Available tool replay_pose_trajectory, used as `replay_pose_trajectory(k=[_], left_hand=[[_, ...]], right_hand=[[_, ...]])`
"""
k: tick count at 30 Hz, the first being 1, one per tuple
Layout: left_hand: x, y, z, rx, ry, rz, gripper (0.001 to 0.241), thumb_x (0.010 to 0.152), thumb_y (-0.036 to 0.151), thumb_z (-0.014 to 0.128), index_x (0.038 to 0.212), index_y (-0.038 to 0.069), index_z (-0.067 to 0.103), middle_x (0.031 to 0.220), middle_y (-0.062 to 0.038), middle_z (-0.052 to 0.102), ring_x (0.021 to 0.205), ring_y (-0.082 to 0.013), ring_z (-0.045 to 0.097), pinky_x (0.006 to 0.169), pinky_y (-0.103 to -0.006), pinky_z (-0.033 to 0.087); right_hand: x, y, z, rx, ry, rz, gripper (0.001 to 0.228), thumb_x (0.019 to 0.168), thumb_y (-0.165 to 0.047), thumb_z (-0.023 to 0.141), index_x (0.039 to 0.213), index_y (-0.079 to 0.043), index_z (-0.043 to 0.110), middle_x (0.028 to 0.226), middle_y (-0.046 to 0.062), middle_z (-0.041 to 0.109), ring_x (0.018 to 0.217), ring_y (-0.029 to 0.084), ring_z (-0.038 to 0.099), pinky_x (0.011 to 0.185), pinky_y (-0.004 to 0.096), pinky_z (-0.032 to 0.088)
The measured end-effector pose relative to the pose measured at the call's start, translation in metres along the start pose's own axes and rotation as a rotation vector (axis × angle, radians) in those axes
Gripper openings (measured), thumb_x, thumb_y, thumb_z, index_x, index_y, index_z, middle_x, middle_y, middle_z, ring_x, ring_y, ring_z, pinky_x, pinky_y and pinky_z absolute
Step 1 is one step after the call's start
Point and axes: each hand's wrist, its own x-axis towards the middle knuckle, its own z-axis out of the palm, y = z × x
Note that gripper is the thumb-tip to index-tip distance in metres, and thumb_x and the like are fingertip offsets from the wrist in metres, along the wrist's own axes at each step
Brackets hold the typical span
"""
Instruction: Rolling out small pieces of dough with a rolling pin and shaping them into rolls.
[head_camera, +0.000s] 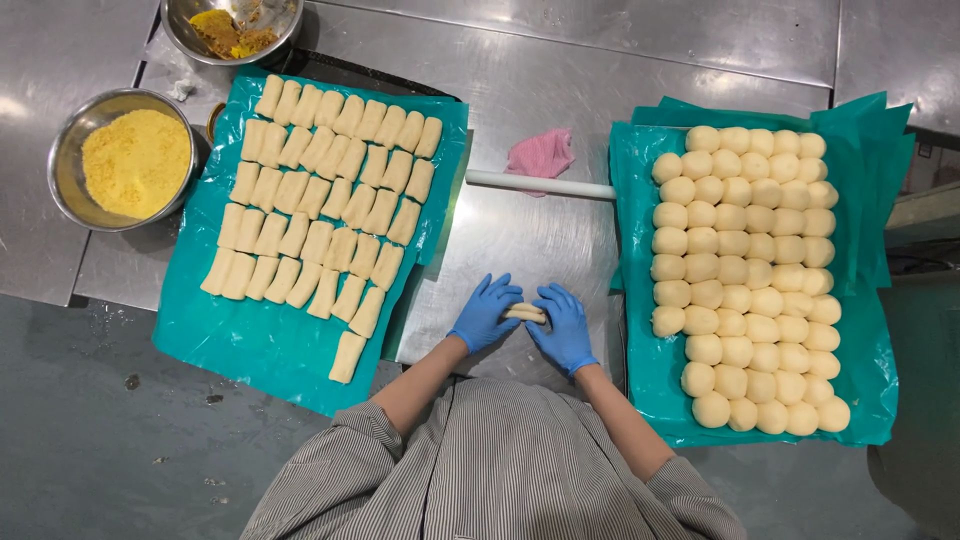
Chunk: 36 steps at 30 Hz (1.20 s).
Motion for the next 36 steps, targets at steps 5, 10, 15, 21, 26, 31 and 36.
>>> replay_pose_trajectory(k=[5, 10, 15, 21, 26, 31, 36], left_hand=[[-0.019, -0.01, 0.038, -0.186, 0.015, -0.069, 0.029, 0.089, 0.02, 0.078, 0.113, 0.011, 0.064, 0.114, -0.009, 0.065, 0.115, -0.0335, 0.06, 0.106, -0.0456, 0.046], [-0.021, 0.03, 0.002, -0.166, 0.11, 0.077, 0.032, 0.089, 0.016, 0.077, 0.118, 0.013, 0.064, 0.11, -0.009, 0.065, 0.106, -0.0321, 0.063, 0.099, -0.042, 0.048], [-0.015, -0.004, -0.009, -0.687, 0.038, -0.247, 0.069, 0.086, 0.029, 0.075, 0.144, -0.001, 0.052, 0.14, -0.014, 0.056, 0.126, -0.0282, 0.055, 0.109, -0.0376, 0.041], [-0.012, 0.004, -0.045, -1.13, -0.175, -0.537, 0.052, 0.092, 0.022, 0.073, 0.137, 0.0, 0.063, 0.122, -0.008, 0.071, 0.11, -0.0144, 0.066, 0.1, -0.0296, 0.051], [-0.024, 0.026, -0.076, -1.016, 0.027, -0.565, 0.044, 0.087, 0.02, 0.079, 0.124, 0.001, 0.065, 0.112, -0.006, 0.072, 0.101, -0.0131, 0.067, 0.093, -0.0291, 0.053], [-0.044, 0.021, -0.097, -0.81, 0.092, -0.61, 0.039, 0.084, 0.022, 0.081, 0.116, 0.003, 0.068, 0.107, -0.006, 0.073, 0.095, -0.0124, 0.067, 0.089, -0.0275, 0.054], [-0.065, 0.027, -0.117, -0.939, 0.168, -0.73, 0.034, 0.086, 0.025, 0.081, 0.11, 0.003, 0.071, 0.106, -0.005, 0.073, 0.096, -0.0094, 0.068, 0.09, -0.0245, 0.054]], right_hand=[[0.007, -0.005, -0.011, 0.162, -0.104, 0.112, 0.042, 0.08, -0.026, 0.079, 0.116, -0.009, 0.066, 0.113, 0.009, 0.066, 0.108, 0.03, 0.061, 0.098, 0.044, 0.046], [0.01, -0.001, -0.021, 0.115, -0.283, 0.001, 0.03, 0.08, -0.022, 0.079, 0.108, -0.014, 0.072, 0.098, 0.006, 0.065, 0.097, 0.029, 0.062, 0.09, 0.042, 0.047], [0.017, -0.026, -0.051, -0.021, -0.057, -0.384, 0.033, 0.078, -0.016, 0.076, 0.111, -0.017, 0.073, 0.105, 0.002, 0.068, 0.103, 0.025, 0.064, 0.093, 0.043, 0.047], [0.037, -0.075, -0.06, 0.073, 0.26, -0.422, 0.037, 0.082, -0.002, 0.068, 0.116, -0.014, 0.064, 0.12, 0.006, 0.068, 0.12, 0.026, 0.063, 0.102, 0.041, 0.048], [0.045, -0.089, -0.026, 0.943, -0.034, 0.379, 0.049, 0.087, -0.007, 0.066, 0.135, -0.003, 0.056, 0.123, 0.003, 0.065, 0.112, 0.015, 0.063, 0.097, 0.031, 0.052], [0.054, -0.104, 0.0, 0.988, -0.174, 0.543, 0.032, 0.09, -0.01, 0.076, 0.118, 0.006, 0.071, 0.105, 0.009, 0.074, 0.094, 0.013, 0.068, 0.085, 0.029, 0.055], [0.055, -0.117, 0.013, 1.025, -0.212, 0.588, 0.026, 0.09, -0.008, 0.076, 0.112, 0.007, 0.073, 0.099, 0.009, 0.074, 0.085, 0.013, 0.07, 0.072, 0.026, 0.058]])
